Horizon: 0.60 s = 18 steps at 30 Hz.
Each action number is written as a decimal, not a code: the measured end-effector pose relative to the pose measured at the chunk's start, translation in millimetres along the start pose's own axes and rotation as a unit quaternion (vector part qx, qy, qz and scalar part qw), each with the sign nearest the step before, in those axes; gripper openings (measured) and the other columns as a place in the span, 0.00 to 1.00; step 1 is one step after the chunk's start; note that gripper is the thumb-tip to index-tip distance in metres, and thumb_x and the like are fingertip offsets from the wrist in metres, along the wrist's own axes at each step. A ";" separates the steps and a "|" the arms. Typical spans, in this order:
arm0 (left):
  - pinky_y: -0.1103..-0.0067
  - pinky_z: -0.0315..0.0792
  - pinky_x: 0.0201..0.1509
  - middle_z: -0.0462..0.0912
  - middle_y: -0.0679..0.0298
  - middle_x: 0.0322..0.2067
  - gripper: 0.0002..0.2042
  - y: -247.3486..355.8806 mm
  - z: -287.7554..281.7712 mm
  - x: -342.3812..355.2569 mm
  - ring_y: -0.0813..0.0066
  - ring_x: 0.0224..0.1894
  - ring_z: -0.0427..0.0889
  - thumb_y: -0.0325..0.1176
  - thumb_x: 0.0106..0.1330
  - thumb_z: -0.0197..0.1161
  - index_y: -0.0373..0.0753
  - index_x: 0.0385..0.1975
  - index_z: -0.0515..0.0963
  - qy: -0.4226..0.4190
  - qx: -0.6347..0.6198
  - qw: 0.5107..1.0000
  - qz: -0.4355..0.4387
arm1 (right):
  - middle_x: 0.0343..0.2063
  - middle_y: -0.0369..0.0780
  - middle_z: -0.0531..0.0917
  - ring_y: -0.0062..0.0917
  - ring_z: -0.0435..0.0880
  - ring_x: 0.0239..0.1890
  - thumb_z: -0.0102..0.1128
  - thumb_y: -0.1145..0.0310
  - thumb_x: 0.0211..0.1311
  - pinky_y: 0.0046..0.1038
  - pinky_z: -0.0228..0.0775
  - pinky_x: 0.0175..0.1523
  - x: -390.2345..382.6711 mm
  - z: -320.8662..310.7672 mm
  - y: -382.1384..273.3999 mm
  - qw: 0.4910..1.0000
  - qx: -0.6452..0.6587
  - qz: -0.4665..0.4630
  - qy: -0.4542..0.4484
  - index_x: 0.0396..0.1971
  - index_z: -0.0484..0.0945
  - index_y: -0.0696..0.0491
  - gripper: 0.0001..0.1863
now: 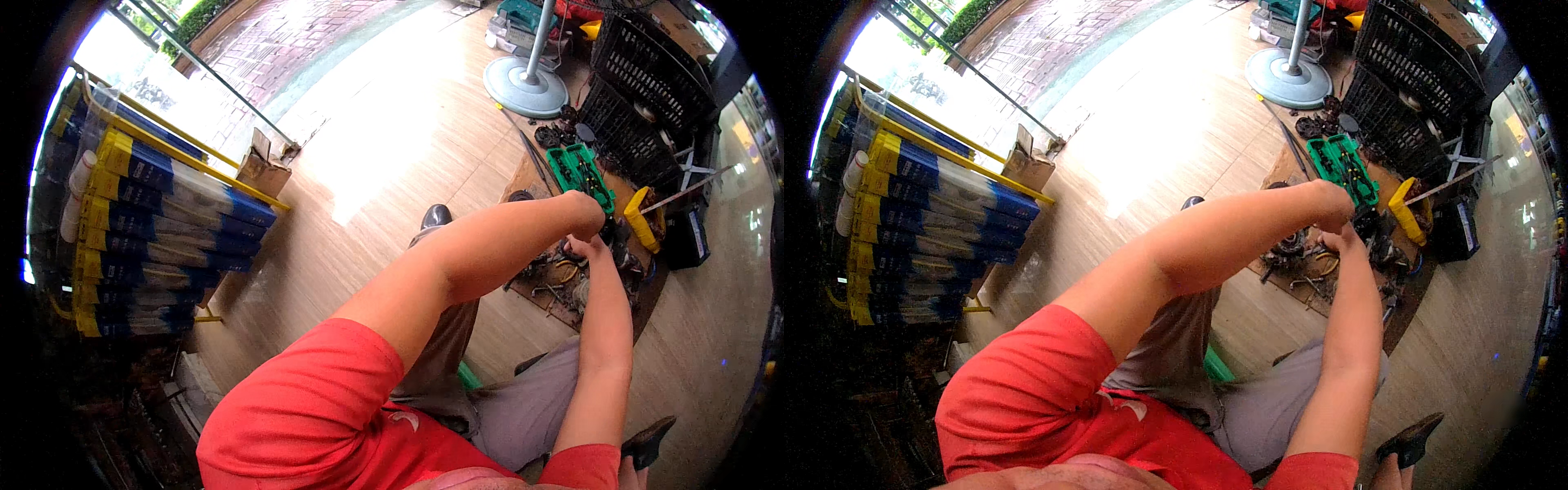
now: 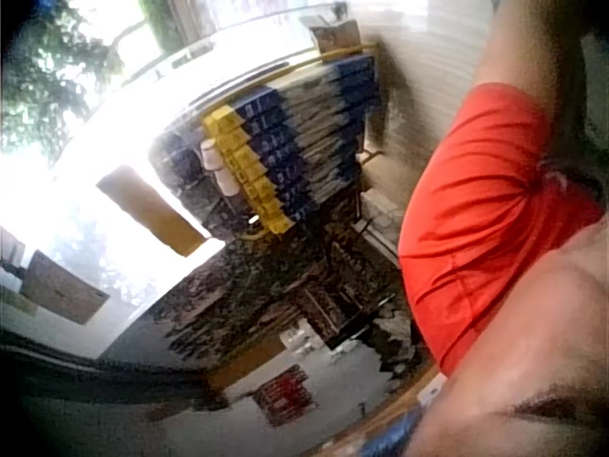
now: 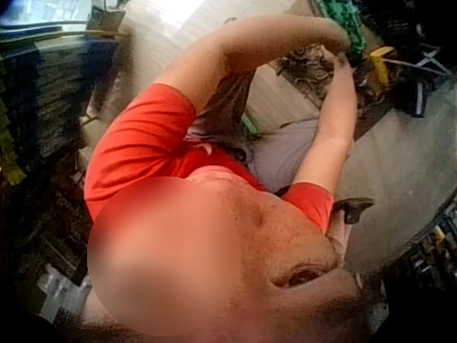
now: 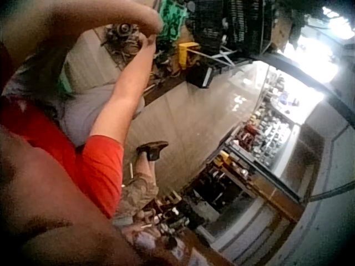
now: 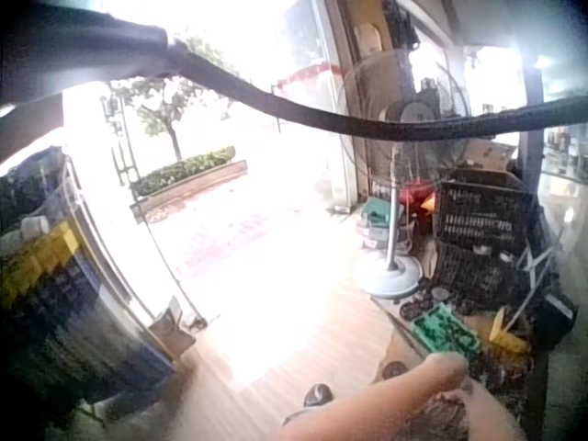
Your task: The person uses a wrench and their hands to disassemble and inspect a mechanical component on a piece of cardboard on the floor.
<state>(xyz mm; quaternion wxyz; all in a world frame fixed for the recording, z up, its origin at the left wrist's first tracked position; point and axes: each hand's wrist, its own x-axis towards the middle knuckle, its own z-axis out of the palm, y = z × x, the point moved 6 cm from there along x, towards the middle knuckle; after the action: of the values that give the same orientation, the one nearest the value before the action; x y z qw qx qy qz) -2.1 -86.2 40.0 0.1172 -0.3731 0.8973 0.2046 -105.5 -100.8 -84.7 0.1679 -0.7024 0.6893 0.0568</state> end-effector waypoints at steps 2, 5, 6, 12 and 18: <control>0.67 0.74 0.40 0.83 0.55 0.35 0.14 1.1 -0.4 1.5 0.57 0.38 0.81 0.40 0.53 0.61 0.40 0.35 0.83 0.007 0.006 1.000 0.015 | 0.63 0.40 0.61 0.33 0.61 0.64 0.41 0.48 0.64 0.34 0.56 0.63 1.7 0.0 -2.0 1.000 -0.001 -0.003 0.001 0.63 0.58 0.42 0.28; 0.66 0.74 0.41 0.83 0.55 0.35 0.14 -4.6 7.6 -2.0 0.57 0.39 0.81 0.41 0.53 0.61 0.40 0.34 0.83 0.006 0.017 1.000 0.020 | 0.63 0.40 0.61 0.33 0.61 0.64 0.41 0.48 0.64 0.34 0.56 0.63 0.9 9.1 -15.3 1.000 0.000 -0.020 -0.007 0.63 0.58 0.42 0.28; 0.66 0.74 0.41 0.83 0.55 0.35 0.14 -2.6 5.5 -3.0 0.57 0.39 0.81 0.41 0.54 0.61 0.40 0.34 0.83 0.007 0.014 1.000 0.022 | 0.63 0.40 0.61 0.33 0.61 0.64 0.41 0.48 0.64 0.34 0.56 0.63 2.2 6.6 -14.5 1.000 0.000 -0.021 -0.004 0.63 0.58 0.42 0.28; 0.66 0.73 0.42 0.83 0.57 0.37 0.14 1.1 -1.9 -2.6 0.58 0.41 0.81 0.41 0.55 0.62 0.40 0.36 0.83 -0.016 0.014 1.000 0.009 | 0.63 0.40 0.62 0.34 0.61 0.63 0.41 0.49 0.64 0.35 0.57 0.63 3.1 6.1 -9.7 1.000 0.002 -0.017 0.001 0.63 0.59 0.42 0.28; 0.67 0.73 0.43 0.82 0.59 0.41 0.14 -3.1 -1.5 -6.2 0.60 0.45 0.80 0.38 0.53 0.63 0.44 0.38 0.83 -0.013 -0.008 1.000 -0.012 | 0.63 0.41 0.62 0.34 0.62 0.63 0.42 0.49 0.64 0.35 0.57 0.62 3.2 5.5 -10.6 1.000 0.005 -0.025 0.001 0.62 0.59 0.42 0.28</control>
<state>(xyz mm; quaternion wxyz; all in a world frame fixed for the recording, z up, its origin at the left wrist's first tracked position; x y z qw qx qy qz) 4.3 -85.0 42.8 0.1279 -0.3819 0.8897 0.2152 -94.0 -102.2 -89.3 0.1717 -0.7188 0.6719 0.0487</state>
